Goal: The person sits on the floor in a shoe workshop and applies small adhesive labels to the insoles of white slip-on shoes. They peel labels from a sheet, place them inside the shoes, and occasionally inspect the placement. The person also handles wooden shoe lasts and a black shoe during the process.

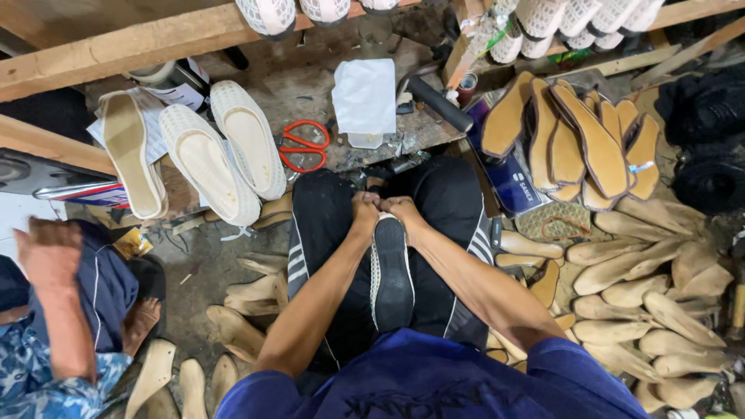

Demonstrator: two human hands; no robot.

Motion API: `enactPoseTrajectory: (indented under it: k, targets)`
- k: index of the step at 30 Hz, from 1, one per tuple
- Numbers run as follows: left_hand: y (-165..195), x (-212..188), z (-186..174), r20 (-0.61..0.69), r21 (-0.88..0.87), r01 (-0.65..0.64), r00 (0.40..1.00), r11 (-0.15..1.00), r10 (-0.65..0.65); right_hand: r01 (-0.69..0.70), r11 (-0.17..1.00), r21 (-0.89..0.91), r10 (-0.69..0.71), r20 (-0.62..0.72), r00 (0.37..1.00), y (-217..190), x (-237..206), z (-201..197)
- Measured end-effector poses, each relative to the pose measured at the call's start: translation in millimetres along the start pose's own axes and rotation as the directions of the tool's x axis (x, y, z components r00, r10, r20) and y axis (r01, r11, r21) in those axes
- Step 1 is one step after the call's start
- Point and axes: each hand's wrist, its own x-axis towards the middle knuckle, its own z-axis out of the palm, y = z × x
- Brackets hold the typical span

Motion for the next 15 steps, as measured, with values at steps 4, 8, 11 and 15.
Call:
enactPoseTrajectory:
  k: [4, 8, 11, 15]
  targets:
    - [-9, 3, -2, 0.011, -0.060, -0.007, 1.000, 0.998, 0.008, 0.005, 0.998, -0.068, -0.008, -0.038, 0.999, 10, 7, -4]
    - [-13, 4, -3, 0.012, -0.084, 0.013, 1.000, 0.996, -0.012, 0.008, 1.000, -0.022, -0.008, -0.006, 1.000, 18, 12, -6]
    - [-15, 5, -2, 0.001, -0.138, -0.059, 0.998, 0.989, 0.059, 0.016, 0.999, -0.039, -0.016, 0.002, 1.000, 23, 15, -9]
    - [-17, 5, -3, 0.003, -0.164, -0.090, 0.996, 0.982, 0.091, 0.041, 0.995, -0.089, -0.040, 0.012, 0.999, 27, 16, -11]
